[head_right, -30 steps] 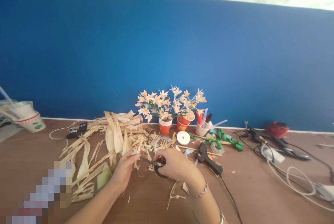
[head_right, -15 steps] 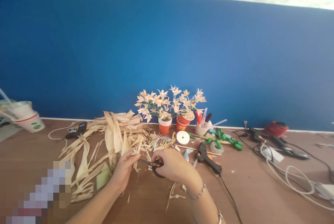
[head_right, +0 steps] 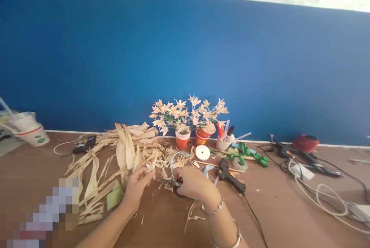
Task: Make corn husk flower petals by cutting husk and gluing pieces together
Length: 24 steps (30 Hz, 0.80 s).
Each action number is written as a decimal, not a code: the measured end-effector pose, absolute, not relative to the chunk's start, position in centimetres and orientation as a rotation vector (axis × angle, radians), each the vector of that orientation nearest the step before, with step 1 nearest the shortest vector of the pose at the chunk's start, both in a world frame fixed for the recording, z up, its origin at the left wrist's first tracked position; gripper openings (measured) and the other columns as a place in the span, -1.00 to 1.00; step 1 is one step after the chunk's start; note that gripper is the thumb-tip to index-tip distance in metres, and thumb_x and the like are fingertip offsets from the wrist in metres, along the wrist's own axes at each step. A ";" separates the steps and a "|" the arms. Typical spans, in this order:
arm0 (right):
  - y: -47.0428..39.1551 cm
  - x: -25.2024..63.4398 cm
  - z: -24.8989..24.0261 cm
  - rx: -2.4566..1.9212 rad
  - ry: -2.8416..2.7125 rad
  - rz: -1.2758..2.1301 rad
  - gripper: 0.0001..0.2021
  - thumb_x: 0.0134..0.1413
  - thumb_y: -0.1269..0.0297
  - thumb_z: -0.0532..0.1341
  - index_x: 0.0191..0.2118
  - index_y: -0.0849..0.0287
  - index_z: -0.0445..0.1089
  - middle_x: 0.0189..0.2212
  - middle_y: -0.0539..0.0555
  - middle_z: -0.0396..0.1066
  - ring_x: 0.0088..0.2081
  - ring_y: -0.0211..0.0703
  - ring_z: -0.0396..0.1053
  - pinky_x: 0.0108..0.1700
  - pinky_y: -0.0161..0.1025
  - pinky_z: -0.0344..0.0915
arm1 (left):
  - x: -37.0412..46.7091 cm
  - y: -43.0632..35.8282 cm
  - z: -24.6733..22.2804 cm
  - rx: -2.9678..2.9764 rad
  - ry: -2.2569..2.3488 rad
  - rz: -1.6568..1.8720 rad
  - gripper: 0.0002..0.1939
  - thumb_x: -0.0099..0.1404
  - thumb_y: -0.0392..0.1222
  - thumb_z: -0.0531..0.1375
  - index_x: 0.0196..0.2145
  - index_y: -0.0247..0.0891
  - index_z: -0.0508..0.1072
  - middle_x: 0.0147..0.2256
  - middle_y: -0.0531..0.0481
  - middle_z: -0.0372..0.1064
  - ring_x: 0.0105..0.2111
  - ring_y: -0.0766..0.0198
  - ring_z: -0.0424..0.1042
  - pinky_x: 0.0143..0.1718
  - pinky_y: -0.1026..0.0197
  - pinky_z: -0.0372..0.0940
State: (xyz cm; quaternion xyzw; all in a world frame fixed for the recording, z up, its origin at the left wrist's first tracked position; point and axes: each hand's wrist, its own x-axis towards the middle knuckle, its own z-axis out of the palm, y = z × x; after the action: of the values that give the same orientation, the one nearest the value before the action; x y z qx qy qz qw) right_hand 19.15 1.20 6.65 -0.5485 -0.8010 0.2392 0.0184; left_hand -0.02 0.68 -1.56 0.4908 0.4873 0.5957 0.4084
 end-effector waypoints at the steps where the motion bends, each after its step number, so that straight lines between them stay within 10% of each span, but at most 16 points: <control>1: 1.2 18.9 6.6 -1.751 -2.504 0.731 -0.75 -0.28 0.44 0.21 -0.34 0.11 0.40 -0.46 -0.01 0.40 -0.44 -0.22 0.27 -0.46 -0.36 0.02 | -0.1 0.6 -1.6 1.335 1.261 1.514 -0.80 0.06 -0.13 0.25 -0.62 -0.27 0.40 -0.25 -0.08 0.30 -0.20 0.15 0.32 -0.15 0.17 0.20; 12: 1.5 17.8 4.9 -1.978 -2.569 0.774 -0.53 -0.46 0.50 0.32 -0.22 0.23 0.39 -0.24 0.21 0.43 -0.22 0.05 0.38 -0.32 -0.28 0.19 | 0.0 -0.5 -0.9 1.961 1.334 1.650 -0.91 0.10 -0.36 0.17 -0.51 -0.22 0.41 -0.29 -0.04 0.29 -0.23 0.18 0.33 -0.17 0.13 0.25; 19: 2.0 18.3 5.5 -1.468 -2.137 1.374 -0.83 -0.01 0.23 0.16 -0.36 0.21 0.42 -0.51 0.02 0.42 -0.48 -0.25 0.32 -0.41 -0.36 0.19 | 0.1 -1.0 -0.5 2.034 1.359 1.685 -0.88 0.09 -0.41 0.15 -0.49 -0.22 0.40 -0.30 -0.03 0.28 -0.24 0.18 0.32 -0.21 0.14 0.25; 24: 1.2 16.1 6.1 -1.249 -1.827 1.733 -0.72 -0.05 0.09 0.22 -0.53 0.24 0.36 -0.62 -0.03 0.34 -0.60 -0.36 0.21 -0.55 -0.41 0.13 | 0.0 -0.9 -0.5 2.006 1.406 1.678 -0.88 0.09 -0.41 0.15 -0.52 -0.24 0.37 -0.30 -0.04 0.28 -0.24 0.18 0.31 -0.23 0.15 0.24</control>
State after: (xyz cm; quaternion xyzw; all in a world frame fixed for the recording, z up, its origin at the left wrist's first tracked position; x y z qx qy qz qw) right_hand 16.08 1.16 6.12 -0.4383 -0.6411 0.6081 0.1644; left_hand -0.03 -0.89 -0.49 0.6731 0.4716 0.5631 0.0861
